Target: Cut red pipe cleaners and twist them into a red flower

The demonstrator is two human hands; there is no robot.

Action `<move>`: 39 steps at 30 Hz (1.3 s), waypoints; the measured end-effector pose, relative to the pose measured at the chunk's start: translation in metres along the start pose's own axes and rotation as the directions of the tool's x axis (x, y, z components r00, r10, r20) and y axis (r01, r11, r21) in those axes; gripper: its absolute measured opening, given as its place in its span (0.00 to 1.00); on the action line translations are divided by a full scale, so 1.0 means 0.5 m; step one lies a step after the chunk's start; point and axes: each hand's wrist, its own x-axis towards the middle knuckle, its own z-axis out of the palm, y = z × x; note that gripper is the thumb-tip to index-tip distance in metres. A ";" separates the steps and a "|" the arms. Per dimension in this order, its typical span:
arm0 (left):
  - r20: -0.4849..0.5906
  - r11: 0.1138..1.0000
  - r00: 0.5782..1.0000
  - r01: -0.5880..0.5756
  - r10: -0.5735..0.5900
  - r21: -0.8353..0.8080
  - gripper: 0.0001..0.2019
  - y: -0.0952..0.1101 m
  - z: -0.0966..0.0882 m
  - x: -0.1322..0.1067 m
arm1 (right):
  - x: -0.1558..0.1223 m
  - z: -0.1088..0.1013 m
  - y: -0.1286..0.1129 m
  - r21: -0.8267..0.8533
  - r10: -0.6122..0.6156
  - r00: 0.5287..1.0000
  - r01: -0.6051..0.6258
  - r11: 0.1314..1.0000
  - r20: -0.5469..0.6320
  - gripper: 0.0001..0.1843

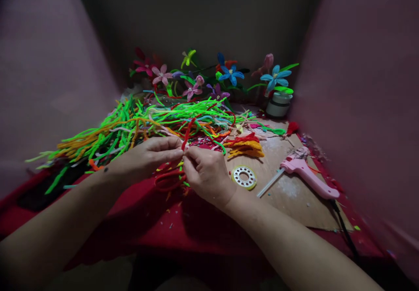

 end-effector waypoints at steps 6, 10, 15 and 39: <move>-0.067 0.993 0.996 -0.044 0.052 0.114 0.10 0.005 -0.012 0.006 | 0.026 -0.008 0.008 0.556 0.376 0.858 -0.513 0.653 0.350 0.11; -0.146 0.985 0.981 -0.110 0.129 0.131 0.08 -0.012 -0.008 0.011 | 0.028 -0.007 0.006 0.553 0.454 0.820 -0.571 0.606 0.350 0.13; -0.180 0.985 0.976 -0.097 0.123 0.145 0.10 -0.027 -0.004 0.019 | 0.023 0.000 0.011 0.472 0.516 0.801 -0.597 0.649 0.303 0.11; -0.069 1.000 0.998 -0.013 0.012 -0.008 0.11 -0.031 -0.027 0.005 | 0.017 -0.004 0.007 -0.165 -0.045 0.997 0.034 0.986 -0.058 0.07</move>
